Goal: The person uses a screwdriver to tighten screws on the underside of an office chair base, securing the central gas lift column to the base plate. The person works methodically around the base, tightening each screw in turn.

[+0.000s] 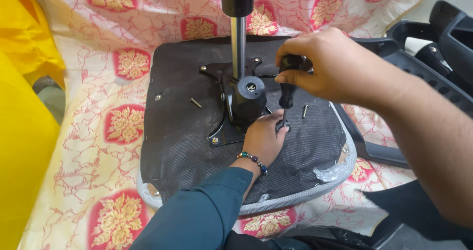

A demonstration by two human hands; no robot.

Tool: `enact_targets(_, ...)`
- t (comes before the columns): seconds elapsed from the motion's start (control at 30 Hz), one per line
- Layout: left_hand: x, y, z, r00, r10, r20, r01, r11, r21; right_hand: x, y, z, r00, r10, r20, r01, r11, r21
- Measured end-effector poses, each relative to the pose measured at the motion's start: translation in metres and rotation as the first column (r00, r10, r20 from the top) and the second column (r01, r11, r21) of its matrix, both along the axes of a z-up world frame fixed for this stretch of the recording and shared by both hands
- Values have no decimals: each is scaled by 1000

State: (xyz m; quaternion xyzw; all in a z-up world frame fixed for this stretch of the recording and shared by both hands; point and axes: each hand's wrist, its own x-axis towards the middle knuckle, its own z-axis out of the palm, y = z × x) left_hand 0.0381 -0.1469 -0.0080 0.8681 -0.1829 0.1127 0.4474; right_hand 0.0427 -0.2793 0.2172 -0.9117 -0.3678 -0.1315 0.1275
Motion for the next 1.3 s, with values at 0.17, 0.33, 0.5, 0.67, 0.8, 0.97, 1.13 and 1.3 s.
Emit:
enact_targets(0.17,7,-6,-11,995,71,70,-67,996,-51,-5,3,-11,994,1,112,-8,998,60)
enact_targets(0.33,6,-5,-11,996,77,55,-70,992,-107,-5,6,-20,965,-144,220,132,989,70)
enact_targets(0.5,4,-8,-6,980,90,178,-88,996,-17,0,13,-32,873,-381,306,393,919,24)
enact_targets(0.67,3,-8,-3,978,71,198,-89,992,85,7,1,-16,921,-363,143,383,909,-161)
enact_targets(0.8,3,-8,-3,982,71,174,-92,989,118,11,-13,4,990,-135,28,138,954,-268)
enact_targets(0.97,6,-9,-5,989,92,115,-101,992,72,15,-19,18,989,136,-64,-148,955,-258)
enact_targets(1.13,6,-9,-6,992,103,72,-103,995,5,22,-15,5,997,45,-60,-62,949,-309)
enact_targets(1.3,4,-7,0,991,87,103,-94,993,65,22,-15,-8,966,-208,157,248,918,-309)
